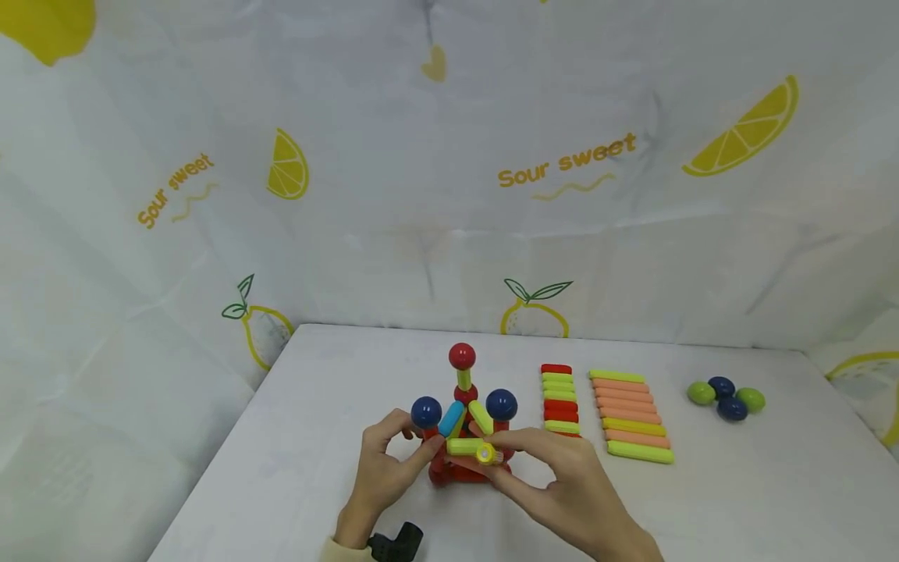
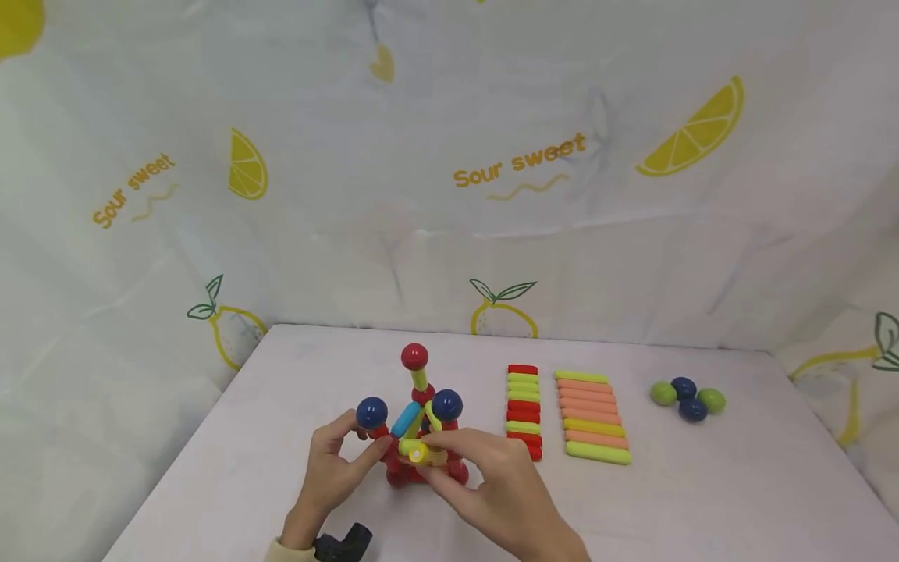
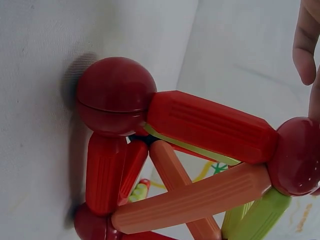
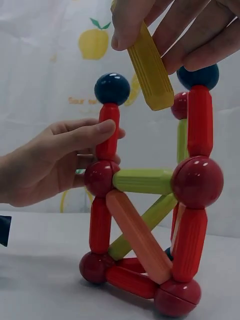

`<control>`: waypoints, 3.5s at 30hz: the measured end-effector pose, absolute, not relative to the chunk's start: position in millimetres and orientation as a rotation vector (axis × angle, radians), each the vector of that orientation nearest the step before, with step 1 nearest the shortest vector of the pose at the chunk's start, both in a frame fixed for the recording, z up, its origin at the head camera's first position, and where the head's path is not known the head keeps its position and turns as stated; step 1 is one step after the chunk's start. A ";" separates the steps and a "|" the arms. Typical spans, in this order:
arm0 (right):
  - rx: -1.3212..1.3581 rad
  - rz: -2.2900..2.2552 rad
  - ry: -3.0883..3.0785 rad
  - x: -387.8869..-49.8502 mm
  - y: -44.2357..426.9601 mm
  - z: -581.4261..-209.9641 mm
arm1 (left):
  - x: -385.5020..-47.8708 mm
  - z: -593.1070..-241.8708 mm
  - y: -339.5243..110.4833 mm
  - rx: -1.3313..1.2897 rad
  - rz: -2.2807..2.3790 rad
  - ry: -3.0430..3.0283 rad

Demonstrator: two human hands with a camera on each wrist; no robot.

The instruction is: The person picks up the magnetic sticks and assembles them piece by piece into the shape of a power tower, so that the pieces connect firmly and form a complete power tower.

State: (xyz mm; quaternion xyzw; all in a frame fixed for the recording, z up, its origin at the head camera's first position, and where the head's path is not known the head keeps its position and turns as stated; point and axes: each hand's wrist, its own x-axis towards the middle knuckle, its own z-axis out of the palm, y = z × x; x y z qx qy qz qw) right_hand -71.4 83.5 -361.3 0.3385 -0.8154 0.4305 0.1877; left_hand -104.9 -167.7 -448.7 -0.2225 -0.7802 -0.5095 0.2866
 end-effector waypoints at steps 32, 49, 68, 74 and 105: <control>0.606 0.819 -2.570 -77.2 27.2 -366.0 | -108.3 -450.6 -166.4 -0.616 -1.358 -2.052; 0.654 0.799 -2.593 -78.3 24.7 -366.0 | -106.8 -449.2 -165.5 -0.620 -1.363 -2.064; 0.438 1.415 -2.307 -105.8 74.7 -376.2 | -105.8 -450.5 -164.1 -0.609 -1.390 -2.083; 0.536 1.696 -2.542 -114.3 82.4 -383.5 | -106.1 -450.5 -163.7 -0.611 -1.396 -2.077; 0.684 1.733 -2.656 -121.3 86.7 -397.6 | -105.8 -452.4 -162.6 -0.638 -1.386 -2.081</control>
